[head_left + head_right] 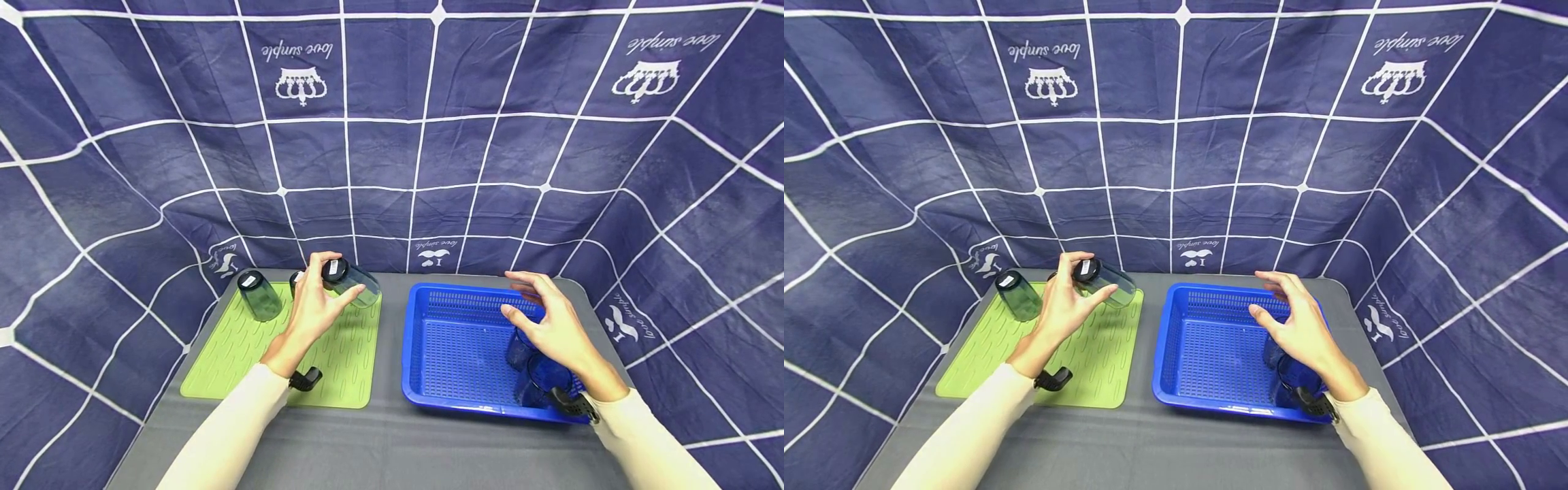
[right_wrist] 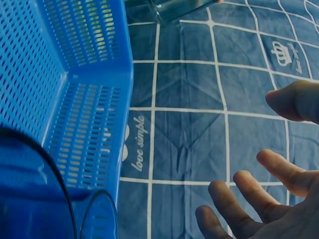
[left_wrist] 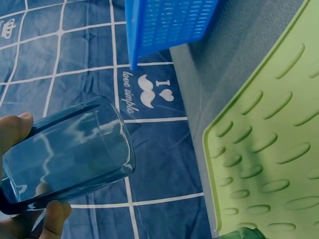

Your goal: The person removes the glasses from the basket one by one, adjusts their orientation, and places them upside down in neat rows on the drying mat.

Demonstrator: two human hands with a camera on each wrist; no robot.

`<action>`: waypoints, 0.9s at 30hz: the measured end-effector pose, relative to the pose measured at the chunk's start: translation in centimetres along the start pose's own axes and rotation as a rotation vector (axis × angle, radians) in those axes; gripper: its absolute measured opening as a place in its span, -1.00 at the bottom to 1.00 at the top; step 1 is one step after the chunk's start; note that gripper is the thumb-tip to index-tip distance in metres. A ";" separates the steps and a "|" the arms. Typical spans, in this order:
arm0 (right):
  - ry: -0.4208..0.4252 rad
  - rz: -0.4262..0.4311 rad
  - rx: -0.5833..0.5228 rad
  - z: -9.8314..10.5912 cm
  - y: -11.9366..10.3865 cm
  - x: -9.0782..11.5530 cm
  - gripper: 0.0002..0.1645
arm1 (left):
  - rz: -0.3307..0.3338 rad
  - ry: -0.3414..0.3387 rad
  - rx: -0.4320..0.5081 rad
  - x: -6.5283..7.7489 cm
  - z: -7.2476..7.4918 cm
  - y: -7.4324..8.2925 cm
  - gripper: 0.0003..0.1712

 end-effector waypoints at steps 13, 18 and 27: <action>-0.017 0.051 0.113 0.2 0.6 -0.8 -0.25 | 0.020 -0.042 -0.043 -0.3 -1.9 -1.2 -0.09; -0.031 0.043 0.169 0.4 1.2 -0.9 -0.24 | 0.031 -0.067 -0.051 -0.3 -2.8 -1.7 -0.09; -0.111 -0.043 0.255 0.6 3.2 -0.8 -0.20 | 0.039 -0.090 -0.047 -0.2 -4.3 -2.4 -0.11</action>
Point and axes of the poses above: each hand's wrist, its own x-axis away from the middle knuckle, its own z-axis out of the back of the hand, y = z × x, the point moved 10 cm from there along -x, towards the middle knuckle, and after that the axes turned 13 degrees about -x, right-handed, at the moved point
